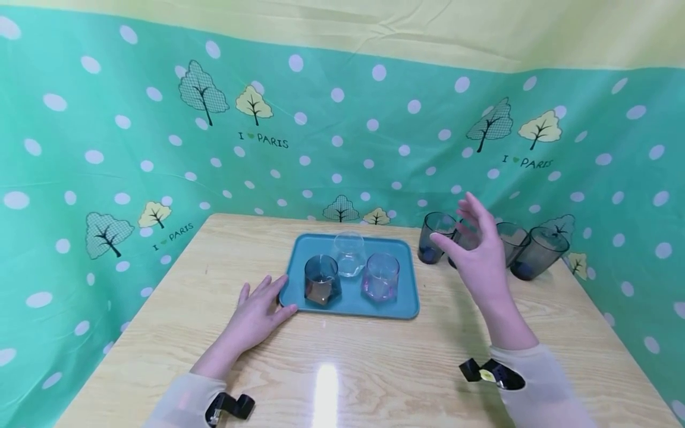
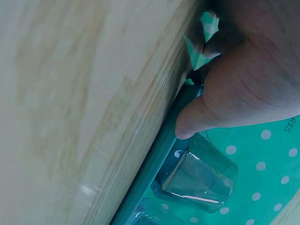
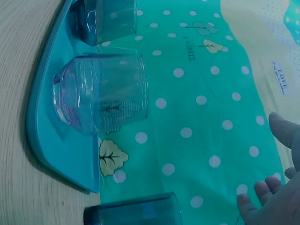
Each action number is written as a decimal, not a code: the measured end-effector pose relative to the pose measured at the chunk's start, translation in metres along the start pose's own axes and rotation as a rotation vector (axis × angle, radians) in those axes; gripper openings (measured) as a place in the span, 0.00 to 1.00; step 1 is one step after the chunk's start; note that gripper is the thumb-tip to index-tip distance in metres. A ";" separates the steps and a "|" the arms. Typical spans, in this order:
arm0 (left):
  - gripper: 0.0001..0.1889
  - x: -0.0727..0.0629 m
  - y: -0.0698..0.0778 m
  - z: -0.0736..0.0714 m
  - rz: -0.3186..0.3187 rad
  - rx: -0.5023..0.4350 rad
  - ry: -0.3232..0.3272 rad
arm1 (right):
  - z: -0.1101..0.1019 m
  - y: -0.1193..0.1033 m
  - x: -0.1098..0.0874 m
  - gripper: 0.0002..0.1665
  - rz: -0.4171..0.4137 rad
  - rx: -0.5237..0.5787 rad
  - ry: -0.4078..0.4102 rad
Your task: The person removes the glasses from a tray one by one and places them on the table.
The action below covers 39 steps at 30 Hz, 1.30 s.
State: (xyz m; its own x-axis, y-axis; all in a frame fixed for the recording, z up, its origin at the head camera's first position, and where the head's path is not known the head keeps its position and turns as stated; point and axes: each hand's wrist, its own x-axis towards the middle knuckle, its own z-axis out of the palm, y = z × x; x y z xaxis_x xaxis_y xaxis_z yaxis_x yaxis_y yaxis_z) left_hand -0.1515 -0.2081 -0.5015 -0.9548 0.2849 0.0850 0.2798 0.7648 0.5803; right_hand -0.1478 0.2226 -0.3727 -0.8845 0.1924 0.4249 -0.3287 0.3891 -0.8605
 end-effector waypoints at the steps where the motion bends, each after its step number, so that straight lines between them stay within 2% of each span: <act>1: 0.43 0.000 0.000 0.000 -0.001 0.000 -0.001 | 0.002 0.000 -0.001 0.57 0.001 0.012 -0.007; 11: 0.42 -0.001 0.001 0.001 0.011 0.000 0.011 | 0.022 0.005 -0.004 0.55 -0.031 0.025 -0.071; 25: 0.43 -0.001 0.003 0.000 0.007 0.003 0.007 | 0.045 0.014 -0.013 0.55 0.030 0.017 -0.247; 39: 0.43 0.000 0.001 0.001 0.011 0.014 0.007 | 0.062 0.029 -0.017 0.55 0.016 -0.010 -0.360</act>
State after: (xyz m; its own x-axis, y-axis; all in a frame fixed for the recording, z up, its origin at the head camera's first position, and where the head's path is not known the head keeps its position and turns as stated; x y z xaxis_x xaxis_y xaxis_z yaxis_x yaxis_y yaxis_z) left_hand -0.1514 -0.2063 -0.5014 -0.9524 0.2891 0.0967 0.2914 0.7699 0.5678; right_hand -0.1630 0.1747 -0.4227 -0.9499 -0.1308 0.2838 -0.3125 0.3975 -0.8628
